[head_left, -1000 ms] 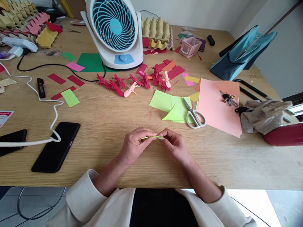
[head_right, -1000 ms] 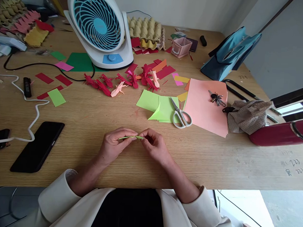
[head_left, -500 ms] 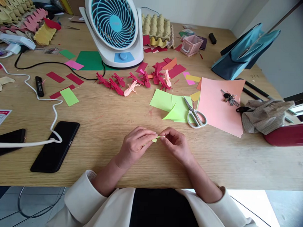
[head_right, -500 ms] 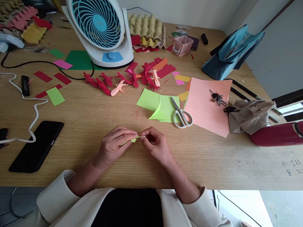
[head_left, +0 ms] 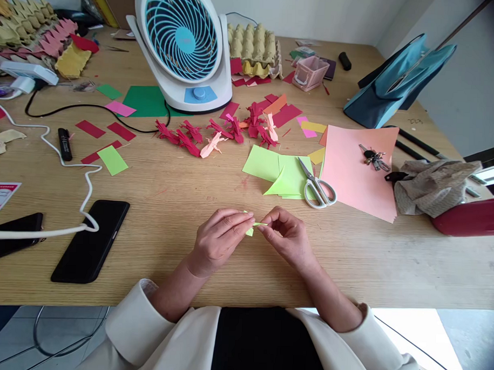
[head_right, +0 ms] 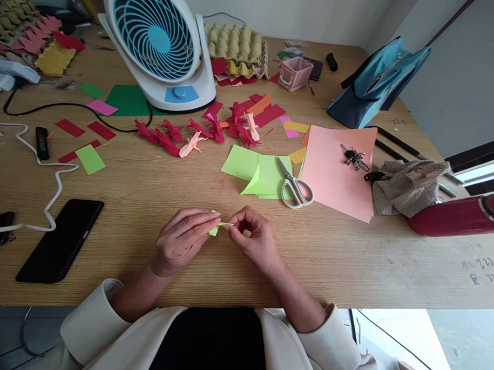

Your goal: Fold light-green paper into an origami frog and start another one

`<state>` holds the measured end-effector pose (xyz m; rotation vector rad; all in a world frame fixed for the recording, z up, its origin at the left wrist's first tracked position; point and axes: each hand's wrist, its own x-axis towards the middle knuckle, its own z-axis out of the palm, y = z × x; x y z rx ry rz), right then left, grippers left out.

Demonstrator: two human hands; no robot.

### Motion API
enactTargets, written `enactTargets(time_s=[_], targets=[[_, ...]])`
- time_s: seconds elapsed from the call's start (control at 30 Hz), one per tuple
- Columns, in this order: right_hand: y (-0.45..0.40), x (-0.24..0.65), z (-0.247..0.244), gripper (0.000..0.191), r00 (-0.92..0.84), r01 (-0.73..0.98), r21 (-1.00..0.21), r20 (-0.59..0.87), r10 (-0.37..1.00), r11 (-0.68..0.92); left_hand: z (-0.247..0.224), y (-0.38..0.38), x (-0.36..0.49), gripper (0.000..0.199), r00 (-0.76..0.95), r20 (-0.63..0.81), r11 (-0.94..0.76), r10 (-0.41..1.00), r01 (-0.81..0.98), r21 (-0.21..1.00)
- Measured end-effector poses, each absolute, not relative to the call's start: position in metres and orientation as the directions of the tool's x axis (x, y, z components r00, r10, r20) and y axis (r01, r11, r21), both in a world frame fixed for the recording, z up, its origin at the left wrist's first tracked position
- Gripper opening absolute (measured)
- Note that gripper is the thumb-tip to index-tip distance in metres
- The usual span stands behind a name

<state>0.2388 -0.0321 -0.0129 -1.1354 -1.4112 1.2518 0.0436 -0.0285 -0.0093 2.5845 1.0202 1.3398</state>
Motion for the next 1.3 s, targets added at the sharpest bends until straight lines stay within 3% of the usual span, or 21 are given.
enactTargets(time_s=[0.23, 0.4, 0.67, 0.93, 1.3], targets=[[-0.032, 0.2382, -0.011, 0.016, -0.206, 0.041, -0.994, 0.091, 0.974, 0.101, -0.0093, -0.0293, 0.0439, 0.035, 0.399, 0.72, -0.785, 0.568, 0.526, 0.328], [-0.0323, 0.2388, -0.0063, 0.016, -0.244, 0.132, -0.982, 0.098, 0.965, 0.134, -0.0088, -0.029, 0.0443, 0.035, 0.403, 0.727, -0.792, 0.556, 0.522, 0.316], [-0.0296, 0.2395, -0.0083, 0.021, -0.288, 0.074, -0.996, 0.032, 0.957, 0.056, -0.0078, -0.0281, 0.0448, 0.031, 0.422, 0.699, -0.789, 0.577, 0.509, 0.344], [-0.0276, 0.2418, -0.0087, 0.026, -0.317, 0.08, -0.996, -0.069, 0.946, -0.046, -0.0108, -0.0259, 0.0471, 0.026, 0.424, 0.624, -0.749, 0.656, 0.465, 0.472], [-0.0252, 0.2404, -0.0037, 0.034, -0.344, -0.041, -0.977, -0.184, 0.921, -0.211, -0.0133, -0.0222, 0.0488, 0.012, 0.355, 0.558, -0.661, 0.75, 0.416, 0.624]])
